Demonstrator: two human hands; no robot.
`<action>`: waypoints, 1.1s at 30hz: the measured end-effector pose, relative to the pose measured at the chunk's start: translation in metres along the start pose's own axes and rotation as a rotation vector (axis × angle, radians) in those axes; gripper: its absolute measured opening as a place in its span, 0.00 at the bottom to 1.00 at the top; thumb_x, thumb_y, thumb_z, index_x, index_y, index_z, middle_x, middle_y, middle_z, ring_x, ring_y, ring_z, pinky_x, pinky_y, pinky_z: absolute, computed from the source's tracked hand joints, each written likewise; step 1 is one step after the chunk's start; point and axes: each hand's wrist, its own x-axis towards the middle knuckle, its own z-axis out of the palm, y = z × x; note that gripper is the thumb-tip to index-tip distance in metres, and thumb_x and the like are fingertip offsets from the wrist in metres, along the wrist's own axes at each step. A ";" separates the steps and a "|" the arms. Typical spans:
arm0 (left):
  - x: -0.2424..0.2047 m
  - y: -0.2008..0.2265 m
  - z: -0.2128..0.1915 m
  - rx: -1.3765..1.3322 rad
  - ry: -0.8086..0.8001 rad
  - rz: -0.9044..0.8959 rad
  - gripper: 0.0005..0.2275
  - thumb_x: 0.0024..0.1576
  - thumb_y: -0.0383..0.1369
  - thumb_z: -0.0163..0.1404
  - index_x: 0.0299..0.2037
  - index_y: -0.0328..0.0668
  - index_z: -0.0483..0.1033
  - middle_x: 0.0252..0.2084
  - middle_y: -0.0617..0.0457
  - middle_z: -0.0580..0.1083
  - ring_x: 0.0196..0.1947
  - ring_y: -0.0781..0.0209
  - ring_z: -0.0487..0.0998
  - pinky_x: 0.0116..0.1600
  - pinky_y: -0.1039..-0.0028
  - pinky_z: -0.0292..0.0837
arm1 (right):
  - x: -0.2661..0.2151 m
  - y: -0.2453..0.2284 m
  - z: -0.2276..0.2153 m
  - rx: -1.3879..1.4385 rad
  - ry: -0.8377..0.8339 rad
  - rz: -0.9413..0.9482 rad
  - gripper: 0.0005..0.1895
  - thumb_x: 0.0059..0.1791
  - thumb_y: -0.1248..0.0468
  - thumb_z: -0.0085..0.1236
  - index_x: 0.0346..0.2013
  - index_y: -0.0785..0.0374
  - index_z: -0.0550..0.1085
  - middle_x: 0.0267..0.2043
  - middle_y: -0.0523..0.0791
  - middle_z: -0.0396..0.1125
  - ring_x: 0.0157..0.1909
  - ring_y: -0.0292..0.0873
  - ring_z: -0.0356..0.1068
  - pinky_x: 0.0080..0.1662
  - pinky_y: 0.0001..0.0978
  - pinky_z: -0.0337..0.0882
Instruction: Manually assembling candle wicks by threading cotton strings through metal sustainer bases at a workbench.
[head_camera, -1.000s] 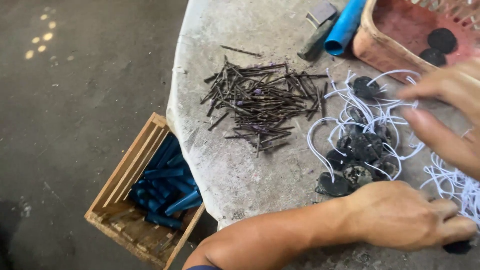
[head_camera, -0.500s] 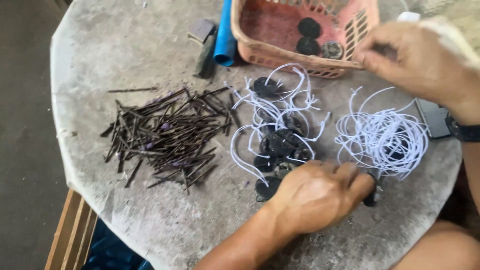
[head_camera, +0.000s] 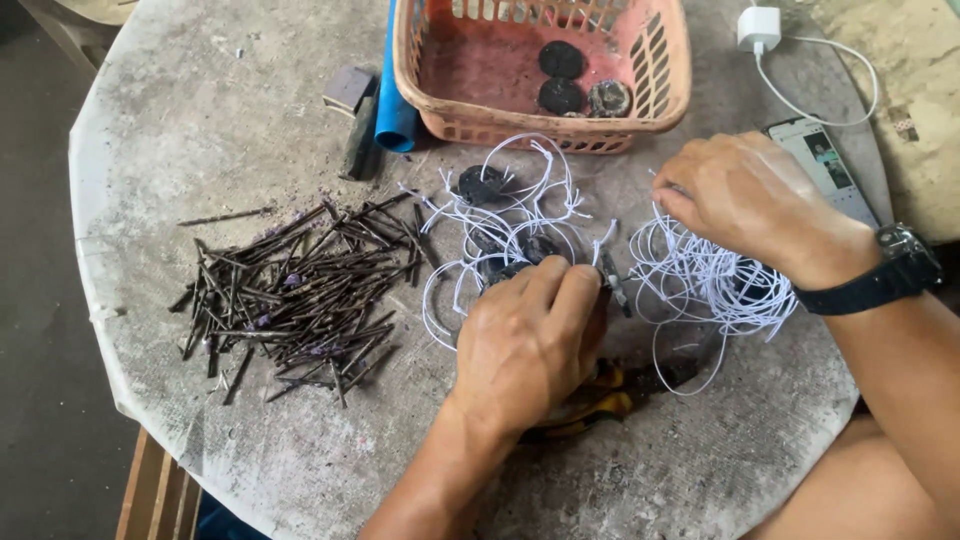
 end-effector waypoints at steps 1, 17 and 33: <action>0.000 0.000 0.000 0.001 -0.003 0.003 0.06 0.50 0.26 0.44 0.24 0.40 0.59 0.20 0.53 0.59 0.16 0.60 0.61 0.17 0.72 0.57 | -0.005 0.003 0.003 0.004 0.001 0.002 0.13 0.46 0.55 0.43 0.35 0.57 0.72 0.34 0.44 0.68 0.31 0.44 0.68 0.35 0.36 0.67; -0.004 -0.007 0.006 0.072 -0.055 -0.025 0.03 0.51 0.27 0.44 0.29 0.39 0.63 0.24 0.51 0.64 0.17 0.59 0.65 0.19 0.72 0.61 | -0.122 -0.001 -0.023 0.520 0.674 -0.043 0.07 0.49 0.71 0.46 0.35 0.77 0.69 0.37 0.56 0.65 0.40 0.51 0.65 0.45 0.38 0.65; -0.010 -0.018 0.015 0.225 -0.025 -0.041 0.07 0.54 0.31 0.40 0.29 0.34 0.66 0.23 0.50 0.65 0.17 0.56 0.65 0.18 0.71 0.57 | -0.157 0.038 -0.010 0.159 0.398 0.320 0.05 0.46 0.64 0.52 0.34 0.49 0.73 0.34 0.35 0.65 0.33 0.36 0.64 0.30 0.29 0.61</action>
